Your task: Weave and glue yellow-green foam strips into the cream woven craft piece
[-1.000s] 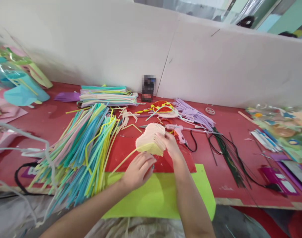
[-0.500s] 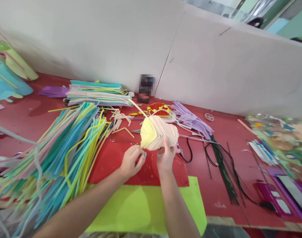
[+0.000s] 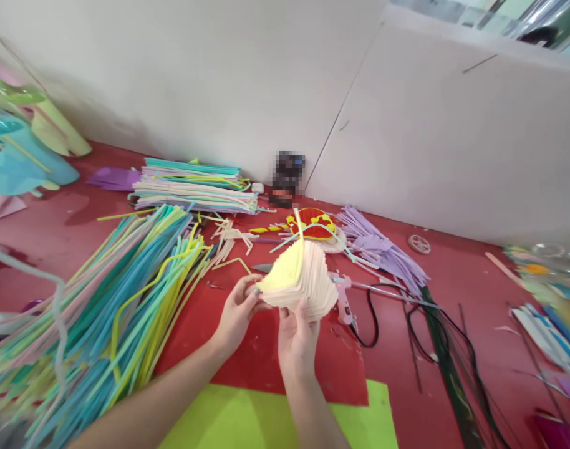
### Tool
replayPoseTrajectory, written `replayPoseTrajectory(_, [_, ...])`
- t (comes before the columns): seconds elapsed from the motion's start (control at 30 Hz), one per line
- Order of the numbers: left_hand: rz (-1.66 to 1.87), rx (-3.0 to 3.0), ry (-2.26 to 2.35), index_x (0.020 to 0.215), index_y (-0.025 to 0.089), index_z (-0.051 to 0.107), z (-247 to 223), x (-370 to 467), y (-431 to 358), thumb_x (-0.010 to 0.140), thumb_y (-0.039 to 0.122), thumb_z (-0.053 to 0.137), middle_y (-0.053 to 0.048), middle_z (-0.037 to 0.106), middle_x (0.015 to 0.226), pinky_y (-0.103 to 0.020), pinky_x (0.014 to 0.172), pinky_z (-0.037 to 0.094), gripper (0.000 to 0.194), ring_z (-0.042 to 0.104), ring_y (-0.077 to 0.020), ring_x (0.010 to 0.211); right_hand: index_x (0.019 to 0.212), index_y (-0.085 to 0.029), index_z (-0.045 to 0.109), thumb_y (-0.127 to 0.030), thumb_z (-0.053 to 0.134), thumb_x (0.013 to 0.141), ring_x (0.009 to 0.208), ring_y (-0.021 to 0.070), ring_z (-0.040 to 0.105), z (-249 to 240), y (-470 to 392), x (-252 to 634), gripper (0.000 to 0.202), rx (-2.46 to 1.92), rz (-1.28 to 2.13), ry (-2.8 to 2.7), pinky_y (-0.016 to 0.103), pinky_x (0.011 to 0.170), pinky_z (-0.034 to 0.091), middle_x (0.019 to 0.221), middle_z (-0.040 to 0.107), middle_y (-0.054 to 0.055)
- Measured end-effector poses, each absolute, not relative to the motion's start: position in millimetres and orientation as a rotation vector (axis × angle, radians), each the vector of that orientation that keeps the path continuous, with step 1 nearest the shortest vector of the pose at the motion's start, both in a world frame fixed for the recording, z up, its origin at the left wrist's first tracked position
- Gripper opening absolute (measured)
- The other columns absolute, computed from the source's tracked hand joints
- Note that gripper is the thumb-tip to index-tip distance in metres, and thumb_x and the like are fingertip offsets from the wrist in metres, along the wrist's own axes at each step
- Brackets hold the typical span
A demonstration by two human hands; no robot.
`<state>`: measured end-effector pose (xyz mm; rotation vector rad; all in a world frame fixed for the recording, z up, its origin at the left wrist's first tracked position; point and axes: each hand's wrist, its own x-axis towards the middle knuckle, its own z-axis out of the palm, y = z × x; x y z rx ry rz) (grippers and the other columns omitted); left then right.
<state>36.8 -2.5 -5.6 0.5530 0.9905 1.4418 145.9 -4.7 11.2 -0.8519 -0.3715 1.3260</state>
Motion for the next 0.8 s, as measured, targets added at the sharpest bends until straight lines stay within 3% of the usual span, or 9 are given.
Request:
replayPoseTrajectory(0.13, [1.509,0.478,1.037,0.111,0.024,0.058,-1.6,29.4,0.8,0.073,0.033,0.078,0.002,0.068,0.083,-0.019,0.072,0.052,0.044,0.065,-0.0099,0.076,0.123,-0.029,0.061,-0.028,0.074,0.076,0.112,0.0224,0.064,9.5,-9.4,143.3,0.050,-0.854,1.361,-0.444,0.044,0.098,0.051,0.130,0.063,0.006])
replayPoseTrajectory(0.27, [1.491,0.465,0.939,0.100,0.020,0.066,-3.2,21.9,8.5,0.072,0.034,0.078,0.001,0.070,0.085,-0.015,0.063,0.050,0.034,0.062,-0.0068,0.067,0.121,-0.023,0.063,-0.025,0.077,0.071,0.116,0.0267,0.062,4.5,-11.2,138.1,0.052,-0.832,1.422,-0.575,0.050,0.104,0.046,0.127,0.065,0.008])
replayPoseTrajectory(0.43, [1.505,0.490,0.956,0.097,0.017,0.070,-1.5,15.8,12.5,0.071,0.037,0.079,0.000,0.069,0.078,-0.014,0.051,0.045,0.033,0.057,-0.0061,0.057,0.121,-0.023,0.063,-0.031,0.077,0.071,0.111,0.0248,0.065,-3.9,-8.1,146.5,0.052,-0.902,1.403,-0.644,0.046,0.100,0.049,0.121,0.068,0.007])
replayPoseTrajectory(0.6, [1.556,0.616,1.048,0.091,0.017,0.070,3.0,8.7,14.6,0.070,0.036,0.078,-0.001,0.070,0.079,-0.018,0.057,0.047,0.030,0.060,-0.0097,0.064,0.110,-0.020,0.070,-0.043,0.064,0.083,0.112,0.0230,0.063,-0.2,1.5,171.7,0.036,-1.064,1.243,-0.935,0.039,0.101,0.046,0.116,0.070,0.006])
replayPoseTrajectory(0.8, [1.446,0.758,1.065,0.096,0.017,0.071,1.9,15.5,12.3,0.071,0.036,0.078,-0.003,0.072,0.084,-0.023,0.069,0.050,0.032,0.065,-0.0146,0.075,0.105,-0.017,0.072,-0.048,0.071,0.076,0.103,0.0249,0.068,-5.5,10.1,177.6,0.042,-1.247,1.213,-0.982,0.037,0.091,0.053,0.107,0.074,0.007])
